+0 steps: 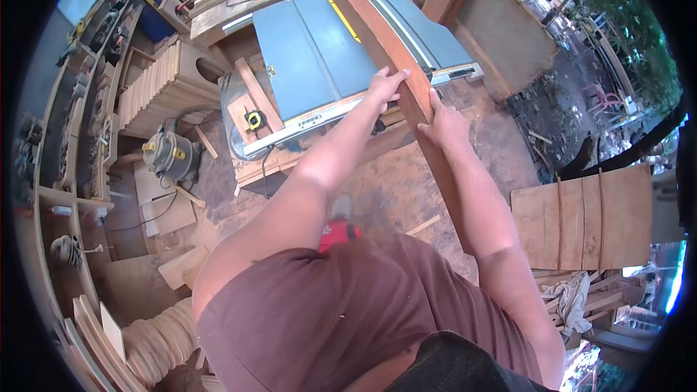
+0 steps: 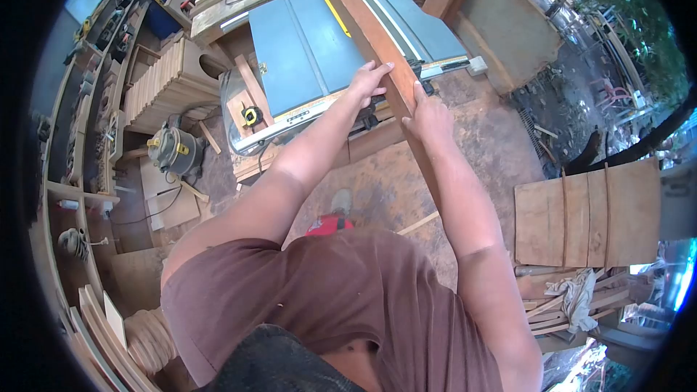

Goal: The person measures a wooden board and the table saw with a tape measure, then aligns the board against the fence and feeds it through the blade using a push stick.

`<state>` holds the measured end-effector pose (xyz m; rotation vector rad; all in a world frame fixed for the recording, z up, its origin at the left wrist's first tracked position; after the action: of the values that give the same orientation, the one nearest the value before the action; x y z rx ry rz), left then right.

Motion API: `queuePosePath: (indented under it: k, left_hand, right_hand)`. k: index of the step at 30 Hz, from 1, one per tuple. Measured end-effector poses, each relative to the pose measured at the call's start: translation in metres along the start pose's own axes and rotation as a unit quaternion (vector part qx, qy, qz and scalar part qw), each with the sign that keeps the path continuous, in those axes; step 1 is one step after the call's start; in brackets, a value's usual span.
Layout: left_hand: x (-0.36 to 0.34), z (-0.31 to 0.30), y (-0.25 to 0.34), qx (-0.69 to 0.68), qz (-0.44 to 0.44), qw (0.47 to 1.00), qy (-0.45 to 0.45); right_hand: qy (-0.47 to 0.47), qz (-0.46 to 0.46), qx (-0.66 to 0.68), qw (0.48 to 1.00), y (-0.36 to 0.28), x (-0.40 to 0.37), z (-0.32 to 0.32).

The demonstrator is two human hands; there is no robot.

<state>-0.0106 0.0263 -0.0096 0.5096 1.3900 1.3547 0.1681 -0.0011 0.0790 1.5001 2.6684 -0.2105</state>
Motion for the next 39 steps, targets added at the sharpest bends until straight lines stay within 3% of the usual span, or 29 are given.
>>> queuePosePath:
  k: [31,35,39]
  left_hand:
    - [0.076,-0.042,0.049,0.001,0.045,0.998,0.050]
    - [0.094,-0.051,0.025,-0.038,0.099,0.992,0.071]
    - [0.050,-0.041,0.005,-0.071,0.110,0.991,0.035]
  right_hand:
    - [0.121,-0.037,0.002,0.992,-0.046,0.121,0.009]
    - [0.126,-0.032,0.002,0.992,-0.052,0.135,0.010]
    - [0.127,-0.038,0.004,0.991,-0.057,0.148,0.011]
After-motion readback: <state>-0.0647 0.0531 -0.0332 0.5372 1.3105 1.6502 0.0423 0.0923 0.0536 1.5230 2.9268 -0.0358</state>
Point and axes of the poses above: each hand's wrist, its own x-axis towards the middle knuckle, its own z-axis out of the palm, y = z × x, the point moved 3 cm from there along x, towards the middle knuckle, and after that the axes turned 4 degrees about -z, right-handed, at the moved point
